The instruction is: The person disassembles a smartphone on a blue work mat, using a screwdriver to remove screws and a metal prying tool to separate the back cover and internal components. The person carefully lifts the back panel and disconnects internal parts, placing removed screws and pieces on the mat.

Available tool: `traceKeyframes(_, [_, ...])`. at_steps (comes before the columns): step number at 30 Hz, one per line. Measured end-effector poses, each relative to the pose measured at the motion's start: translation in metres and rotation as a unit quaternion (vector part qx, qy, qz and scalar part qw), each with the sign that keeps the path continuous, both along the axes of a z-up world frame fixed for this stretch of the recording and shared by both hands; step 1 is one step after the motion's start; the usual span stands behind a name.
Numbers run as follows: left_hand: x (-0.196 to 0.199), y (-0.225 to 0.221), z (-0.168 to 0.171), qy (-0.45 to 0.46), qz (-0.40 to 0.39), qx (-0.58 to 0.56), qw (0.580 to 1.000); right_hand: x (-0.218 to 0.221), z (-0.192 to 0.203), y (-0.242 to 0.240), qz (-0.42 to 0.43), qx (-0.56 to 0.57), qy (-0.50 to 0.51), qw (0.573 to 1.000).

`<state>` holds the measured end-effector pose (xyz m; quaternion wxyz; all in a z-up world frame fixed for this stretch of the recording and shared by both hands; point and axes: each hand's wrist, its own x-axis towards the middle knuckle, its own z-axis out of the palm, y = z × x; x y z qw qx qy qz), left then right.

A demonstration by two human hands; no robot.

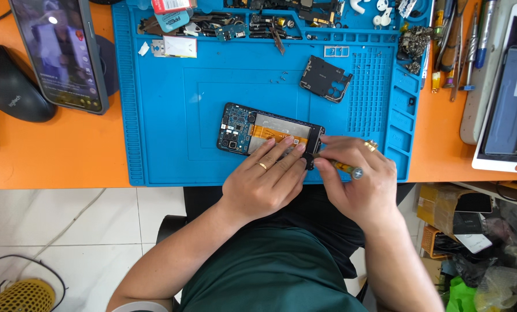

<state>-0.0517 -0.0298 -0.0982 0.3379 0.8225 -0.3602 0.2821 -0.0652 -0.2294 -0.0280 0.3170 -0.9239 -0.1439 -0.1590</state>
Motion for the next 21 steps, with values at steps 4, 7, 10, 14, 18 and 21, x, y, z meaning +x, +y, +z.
traceKeyframes(4, [0.0,0.0,-0.002,-0.014,0.009,-0.002,1.0,0.009,0.036,0.008,0.043,-0.021,0.068,0.997])
traceKeyframes(7, [0.003,0.012,0.013,-0.006,-0.012,0.038,0.999,0.009,0.054,0.007,0.041,-0.028,0.18,0.982])
traceKeyframes(10, [0.004,0.02,0.018,0.007,-0.038,0.083,0.996,0.011,0.063,0.008,0.042,-0.131,0.21,0.968])
traceKeyframes(14, [0.0,0.021,0.011,-0.016,-0.026,0.104,0.994,0.004,0.061,0.006,0.004,-0.55,-0.011,0.835])
traceKeyframes(18, [-0.004,0.021,0.002,-0.005,-0.041,0.12,0.992,0.009,0.072,0.006,0.023,-0.565,0.065,0.823])
traceKeyframes(21, [-0.003,0.02,0.0,-0.017,-0.033,0.108,0.993,0.021,0.083,0.012,0.142,-0.5,0.084,0.85])
